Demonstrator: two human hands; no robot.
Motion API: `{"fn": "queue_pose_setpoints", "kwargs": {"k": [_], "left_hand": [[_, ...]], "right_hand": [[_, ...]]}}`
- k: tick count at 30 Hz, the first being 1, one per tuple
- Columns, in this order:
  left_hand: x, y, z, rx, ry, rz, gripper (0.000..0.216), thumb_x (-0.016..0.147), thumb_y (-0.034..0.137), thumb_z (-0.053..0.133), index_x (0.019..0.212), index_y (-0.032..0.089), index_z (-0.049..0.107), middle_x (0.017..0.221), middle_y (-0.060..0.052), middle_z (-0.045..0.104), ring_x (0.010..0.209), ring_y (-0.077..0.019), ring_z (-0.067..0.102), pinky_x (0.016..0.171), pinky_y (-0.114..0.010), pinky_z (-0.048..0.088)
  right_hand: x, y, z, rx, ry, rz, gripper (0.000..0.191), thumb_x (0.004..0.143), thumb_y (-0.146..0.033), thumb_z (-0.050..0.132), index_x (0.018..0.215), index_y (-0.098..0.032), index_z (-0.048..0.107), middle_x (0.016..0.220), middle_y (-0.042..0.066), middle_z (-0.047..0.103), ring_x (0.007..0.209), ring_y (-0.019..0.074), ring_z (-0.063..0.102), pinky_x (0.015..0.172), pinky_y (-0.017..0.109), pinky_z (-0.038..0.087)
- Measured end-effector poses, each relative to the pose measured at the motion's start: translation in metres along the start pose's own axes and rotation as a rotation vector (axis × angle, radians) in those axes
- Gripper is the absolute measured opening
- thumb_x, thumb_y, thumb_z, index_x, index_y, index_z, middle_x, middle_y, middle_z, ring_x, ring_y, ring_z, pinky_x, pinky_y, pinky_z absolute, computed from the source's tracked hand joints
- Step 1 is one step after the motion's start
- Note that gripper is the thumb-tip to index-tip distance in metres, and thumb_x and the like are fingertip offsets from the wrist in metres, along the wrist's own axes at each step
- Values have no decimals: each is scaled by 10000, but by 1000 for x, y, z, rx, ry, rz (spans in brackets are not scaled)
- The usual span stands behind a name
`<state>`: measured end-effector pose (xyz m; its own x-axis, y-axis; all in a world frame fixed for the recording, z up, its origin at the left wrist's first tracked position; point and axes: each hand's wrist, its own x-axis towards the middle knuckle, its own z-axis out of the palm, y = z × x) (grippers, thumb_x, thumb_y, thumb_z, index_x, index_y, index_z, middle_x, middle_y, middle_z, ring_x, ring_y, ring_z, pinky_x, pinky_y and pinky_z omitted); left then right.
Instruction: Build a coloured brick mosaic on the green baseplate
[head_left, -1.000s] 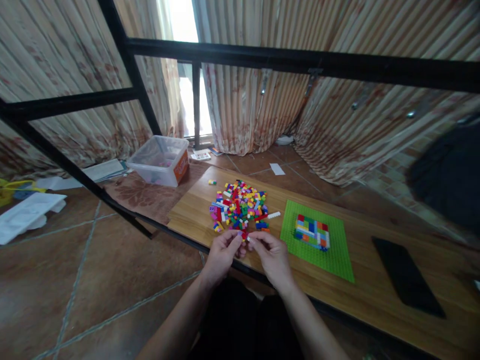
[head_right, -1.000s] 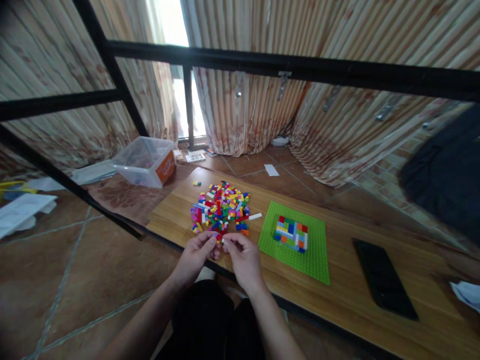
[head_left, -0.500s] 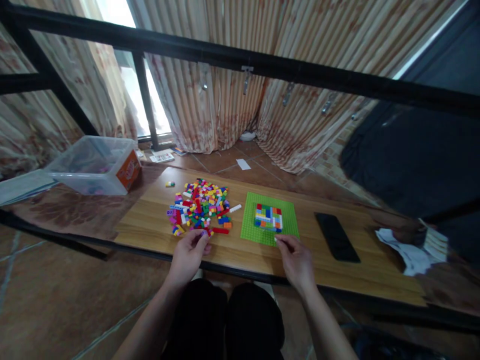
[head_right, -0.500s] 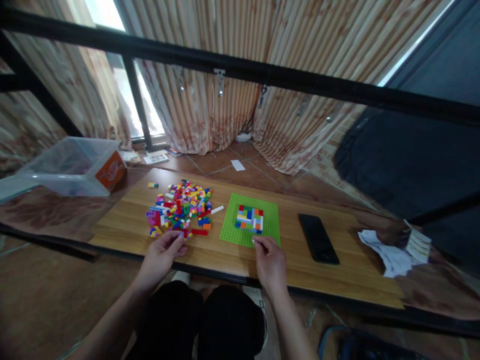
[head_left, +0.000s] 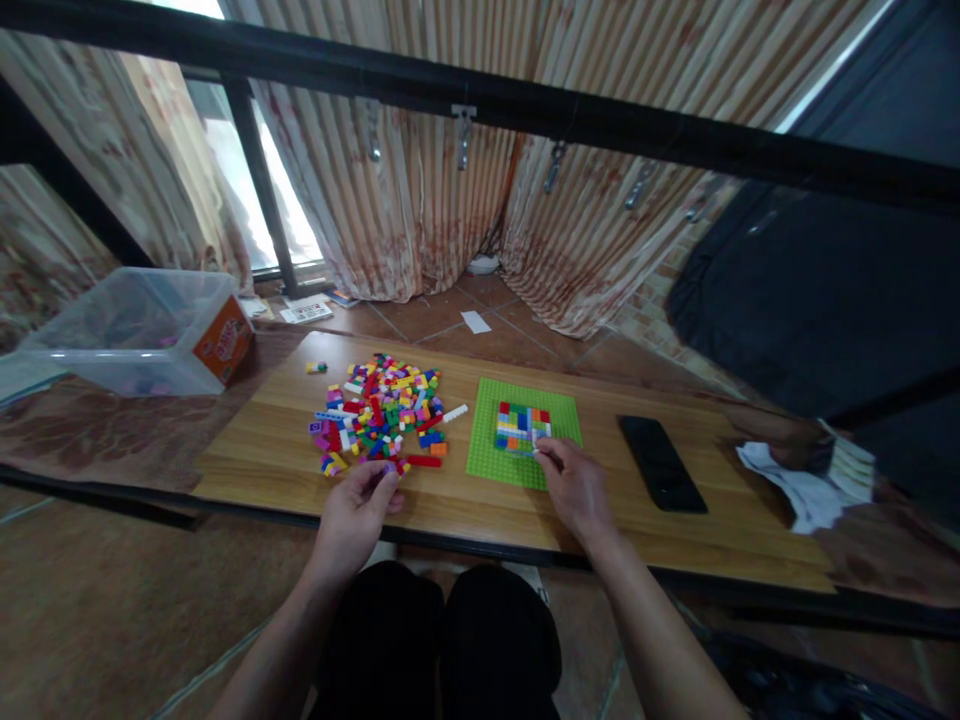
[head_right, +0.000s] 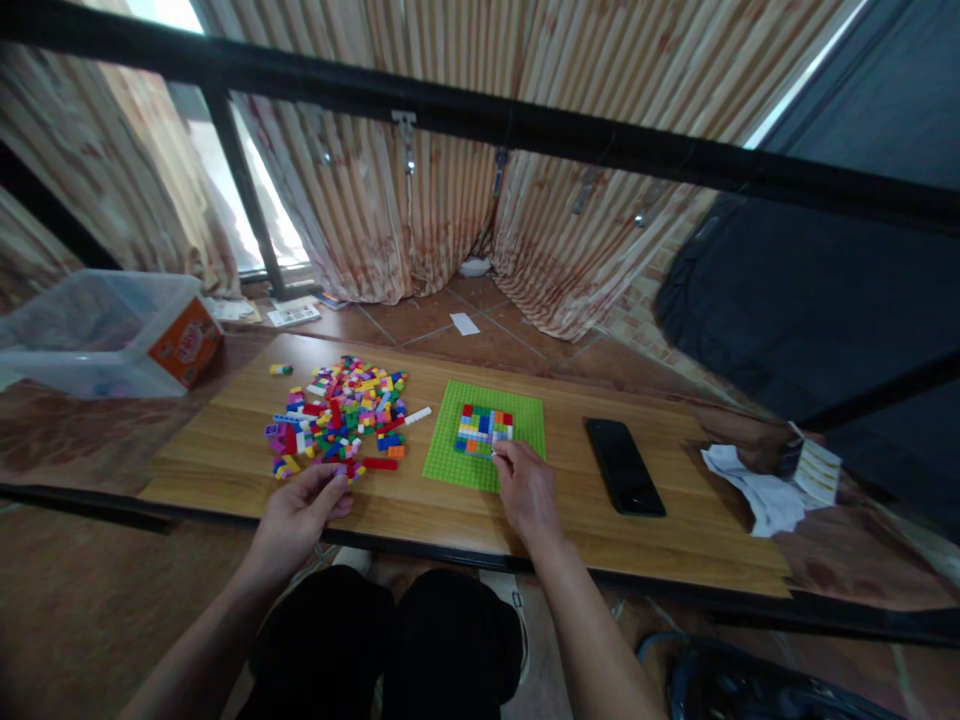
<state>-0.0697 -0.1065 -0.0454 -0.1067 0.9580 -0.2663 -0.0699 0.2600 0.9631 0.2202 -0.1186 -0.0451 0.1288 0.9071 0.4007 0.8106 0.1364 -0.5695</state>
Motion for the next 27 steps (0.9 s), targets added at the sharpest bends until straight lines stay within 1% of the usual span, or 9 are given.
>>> {"fn": "queue_pose_setpoints", "kwargs": {"k": [6,16,18,21,23,25,27], "left_hand": [[1,-5,-2,17,-20,27,537,557,538,790,857,124,626,759,-8,660,585,-132,642,591,-260,571],[-2,2,1,19,-9,4,513,566,515,774,864,125,623,733,-1,656,566,-131,638,586,-258,563],[-2,2,1,22,-9,-1,512,570,518,771,866,126,626,723,0,655,560,-131,635,583,-261,561],[-2,2,1,20,-16,3,499,580,517,772,859,128,631,706,-1,655,554,-136,632,582,-266,558],[-3,2,1,16,-20,10,488,586,514,777,852,130,634,703,-3,657,558,-140,634,583,-270,557],[-4,3,1,10,-16,18,485,585,513,783,849,132,638,704,-5,658,563,-142,635,584,-273,558],[-4,4,1,4,-14,20,487,580,512,789,846,131,641,709,-6,657,570,-144,636,587,-274,560]], "right_hand": [[4,4,1,-13,16,-55,171,888,-279,507,883,-209,663,887,65,696,824,210,652,741,344,495],[-1,4,0,18,37,-21,207,888,-351,515,856,-210,663,838,59,684,778,206,637,719,342,487],[-2,3,-2,20,75,8,228,887,-378,519,855,-208,667,849,64,688,774,204,635,716,339,484],[-3,5,-3,20,165,92,286,884,-436,519,877,-194,671,881,85,690,783,210,627,721,346,482],[-1,7,-2,10,202,136,331,879,-470,519,904,-177,671,912,108,683,832,227,620,767,369,481],[0,8,2,-13,214,158,375,876,-495,514,953,-160,665,970,132,669,930,252,601,852,408,464],[0,10,8,-49,227,180,433,883,-517,487,1041,-147,646,1059,158,644,1037,275,562,931,451,426]]}}
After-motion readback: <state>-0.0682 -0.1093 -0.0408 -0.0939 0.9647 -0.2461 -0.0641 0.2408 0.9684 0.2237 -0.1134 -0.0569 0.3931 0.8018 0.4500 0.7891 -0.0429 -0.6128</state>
